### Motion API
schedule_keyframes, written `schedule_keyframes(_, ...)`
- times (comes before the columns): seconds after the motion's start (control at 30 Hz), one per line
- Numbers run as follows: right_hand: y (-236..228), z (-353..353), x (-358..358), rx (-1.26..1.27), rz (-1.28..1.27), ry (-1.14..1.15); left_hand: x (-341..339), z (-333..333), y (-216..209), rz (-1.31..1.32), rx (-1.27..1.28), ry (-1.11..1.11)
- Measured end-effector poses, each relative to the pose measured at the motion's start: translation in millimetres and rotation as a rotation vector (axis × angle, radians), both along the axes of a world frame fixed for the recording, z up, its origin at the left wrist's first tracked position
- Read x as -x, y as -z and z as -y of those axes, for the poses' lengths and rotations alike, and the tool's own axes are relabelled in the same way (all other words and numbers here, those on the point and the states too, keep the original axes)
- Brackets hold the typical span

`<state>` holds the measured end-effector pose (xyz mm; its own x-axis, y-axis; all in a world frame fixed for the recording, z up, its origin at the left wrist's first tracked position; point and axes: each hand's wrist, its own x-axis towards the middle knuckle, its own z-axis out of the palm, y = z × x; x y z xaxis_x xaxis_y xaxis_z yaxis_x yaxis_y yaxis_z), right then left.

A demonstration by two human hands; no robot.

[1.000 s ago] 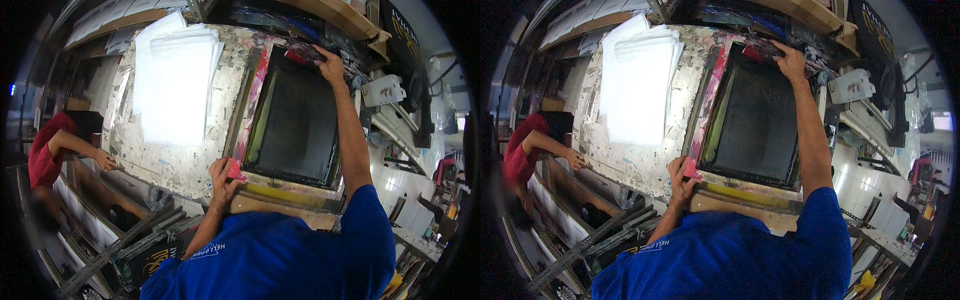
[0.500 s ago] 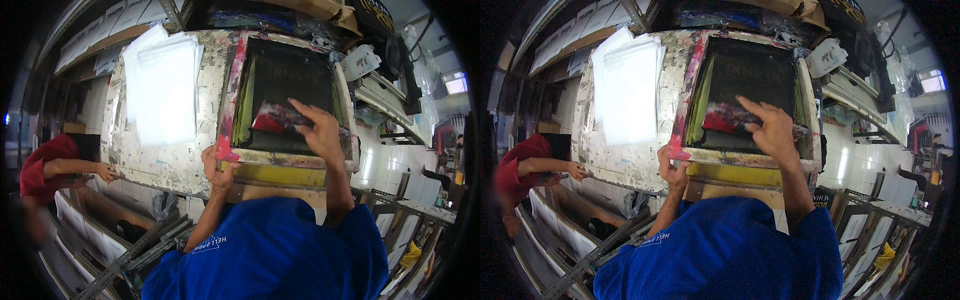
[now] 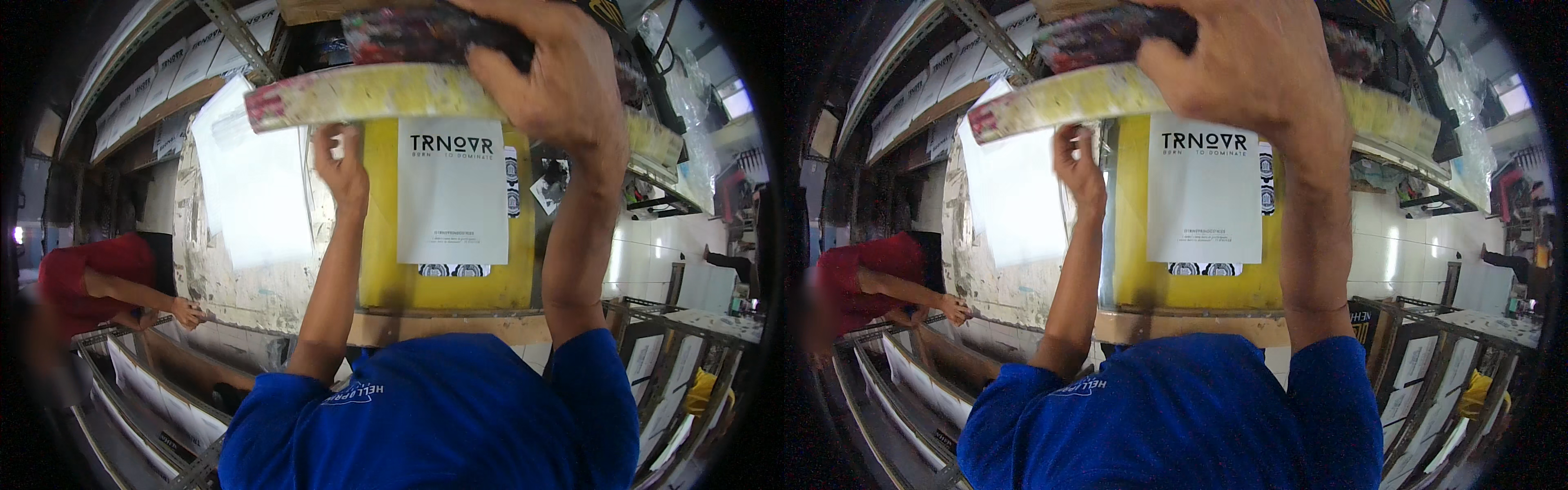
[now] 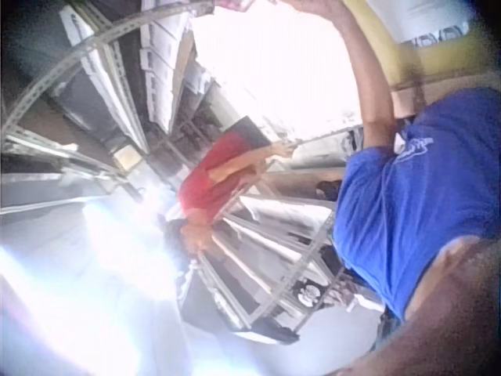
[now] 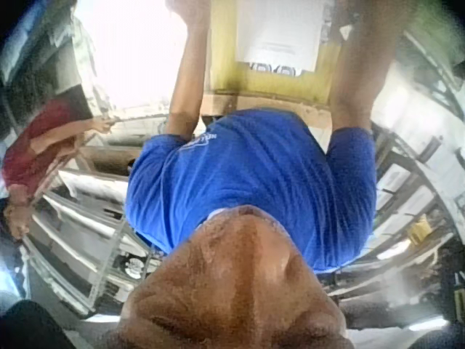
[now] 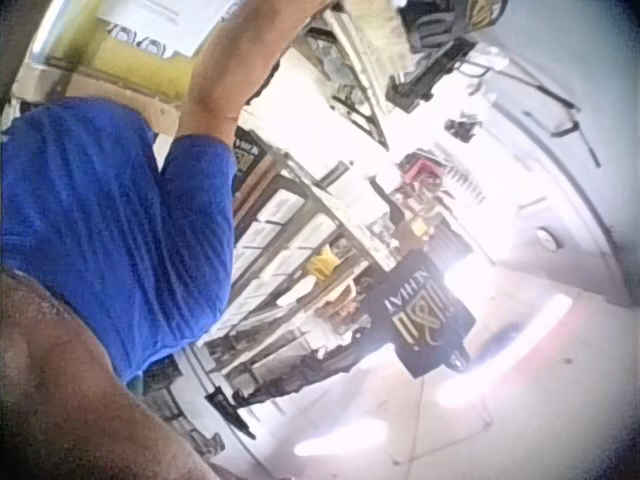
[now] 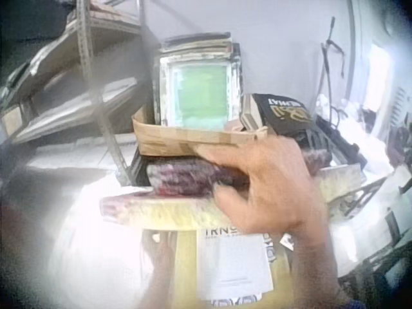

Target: The person performs screen printing by placing sheets of white paper on a printing board, lowering a screen, and using a squeegee to apply black ink. The person removes each printed sheet and stacks it to the side before repeating the process with a new sheet.

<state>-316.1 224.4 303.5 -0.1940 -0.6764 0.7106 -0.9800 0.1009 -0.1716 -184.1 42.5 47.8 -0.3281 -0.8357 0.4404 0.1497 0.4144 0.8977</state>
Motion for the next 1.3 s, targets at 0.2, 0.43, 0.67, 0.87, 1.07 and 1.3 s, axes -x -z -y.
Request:
schedule_keyframes(0.2, -48.1, 7.2, 9.7, -0.100, 0.178, -0.025, 85.7, 48.2, 126.6, 0.576, 0.342, 0.067)
schedule_keyframes(0.43, -45.0, 6.1, 16.5, -0.108, 0.251, -0.043, 101.5, 39.8, 139.9, 0.721, 0.527, 0.039)
schedule_keyframes(0.67, -54.0, -1.3, 18.9, -0.190, 0.318, -0.180, 93.7, 24.4, 106.7, 0.571, 0.129, 0.107)
schedule_keyframes(0.87, -43.0, 10.5, 20.2, -0.085, 0.197, -0.163, 29.6, 57.4, 72.4, 0.331, 0.009, -0.008)
schedule_keyframes(1.07, -24.6, 17.8, 18.3, 0.035, -0.088, -0.047, -114.8, 123.9, 86.5, 0.208, -0.140, -0.257)
schedule_keyframes(1.3, -24.9, 18.4, 7.8, -0.004, 0.090, 0.029, -317.0, 157.9, 98.8, 0.143, -0.284, -0.664)
